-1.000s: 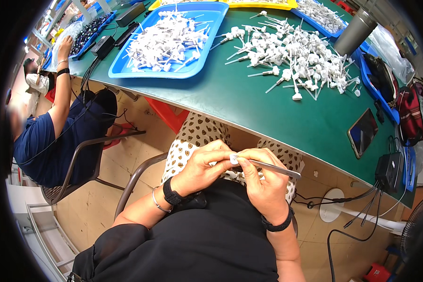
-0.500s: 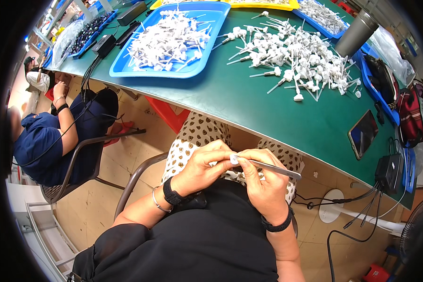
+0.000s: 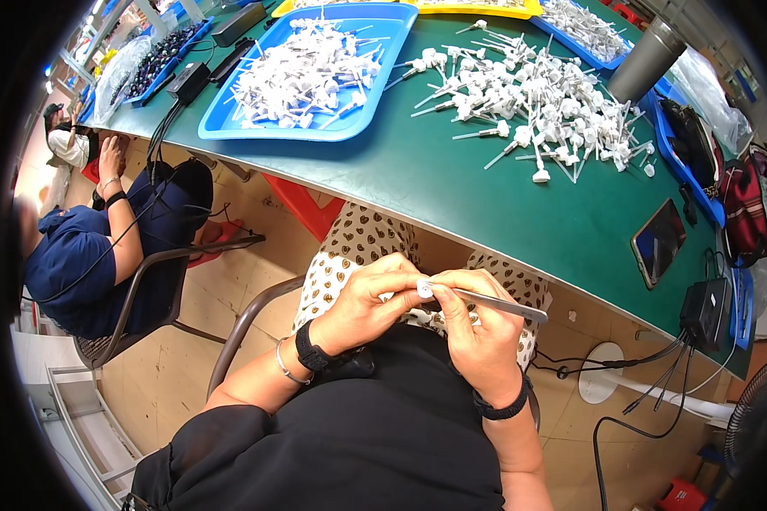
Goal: The person sits at a green workbench and uses tweezers to pick up small white plastic components from a blue tray. They manipulate the components with their hands and the tool, then place them onto the table surface. The process is repetitive, involving picking, handling, and placing the items one by one.
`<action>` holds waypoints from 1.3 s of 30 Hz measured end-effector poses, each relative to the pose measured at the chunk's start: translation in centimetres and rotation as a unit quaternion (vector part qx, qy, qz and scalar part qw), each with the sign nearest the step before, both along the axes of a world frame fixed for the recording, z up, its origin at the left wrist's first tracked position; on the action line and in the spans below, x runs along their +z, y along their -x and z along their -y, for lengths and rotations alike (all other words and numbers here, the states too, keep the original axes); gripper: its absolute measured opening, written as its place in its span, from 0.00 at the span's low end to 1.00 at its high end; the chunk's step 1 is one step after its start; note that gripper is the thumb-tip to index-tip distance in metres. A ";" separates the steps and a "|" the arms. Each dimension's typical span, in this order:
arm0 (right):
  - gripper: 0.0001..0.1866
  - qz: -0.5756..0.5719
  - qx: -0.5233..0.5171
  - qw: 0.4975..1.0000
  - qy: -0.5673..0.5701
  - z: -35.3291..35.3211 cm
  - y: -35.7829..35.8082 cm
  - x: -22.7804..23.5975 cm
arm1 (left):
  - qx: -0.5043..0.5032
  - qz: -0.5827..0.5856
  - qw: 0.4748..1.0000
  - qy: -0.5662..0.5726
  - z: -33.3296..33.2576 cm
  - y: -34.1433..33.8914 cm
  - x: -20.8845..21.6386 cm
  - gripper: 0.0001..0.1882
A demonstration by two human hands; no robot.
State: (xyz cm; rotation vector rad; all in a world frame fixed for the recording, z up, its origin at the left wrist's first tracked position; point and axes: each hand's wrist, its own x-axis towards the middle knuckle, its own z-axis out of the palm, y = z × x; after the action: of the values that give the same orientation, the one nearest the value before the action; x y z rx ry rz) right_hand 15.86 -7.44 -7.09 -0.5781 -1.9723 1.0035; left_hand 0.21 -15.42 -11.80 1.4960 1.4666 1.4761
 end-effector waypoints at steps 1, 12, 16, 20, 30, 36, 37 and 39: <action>0.03 0.000 0.000 1.000 -0.002 0.0 0.0 0.0 | -0.001 0.001 1.000 -0.001 0.0 0.0 0.0 0.09; 0.02 0.030 0.012 0.999 -0.028 0.0 0.0 0.2 | -0.012 -0.001 1.000 -0.001 0.1 0.0 0.0 0.09; 0.02 0.053 0.029 0.995 -0.076 -0.3 0.1 0.5 | -0.020 -0.026 0.999 -0.005 0.1 0.3 -0.3 0.10; 0.03 0.046 0.015 0.999 -0.022 -0.1 -0.1 0.1 | -0.033 0.002 0.999 -0.003 0.2 0.6 -0.2 0.10; 0.05 0.003 0.003 0.999 0.041 0.0 0.0 -0.5 | -0.029 0.012 0.999 0.005 -0.1 0.9 0.2 0.08; 0.03 -0.023 -0.004 0.995 0.098 0.0 -0.2 -1.2 | -0.035 -0.001 0.999 -0.004 -0.3 0.9 -0.1 0.09; 0.03 -0.028 -0.007 0.992 0.120 0.1 -0.1 -1.1 | -0.033 -0.001 0.999 -0.002 -0.2 0.9 0.0 0.09; 0.03 -0.040 -0.010 0.988 0.152 0.3 0.0 -0.9 | -0.029 0.003 1.000 0.004 -0.1 0.8 0.1 0.09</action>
State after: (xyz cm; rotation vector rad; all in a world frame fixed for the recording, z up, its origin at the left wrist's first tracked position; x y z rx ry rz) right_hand 15.86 -7.72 -7.95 -0.7107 -1.7523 1.3056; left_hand -0.57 -15.29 -11.66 1.5156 1.4117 1.4381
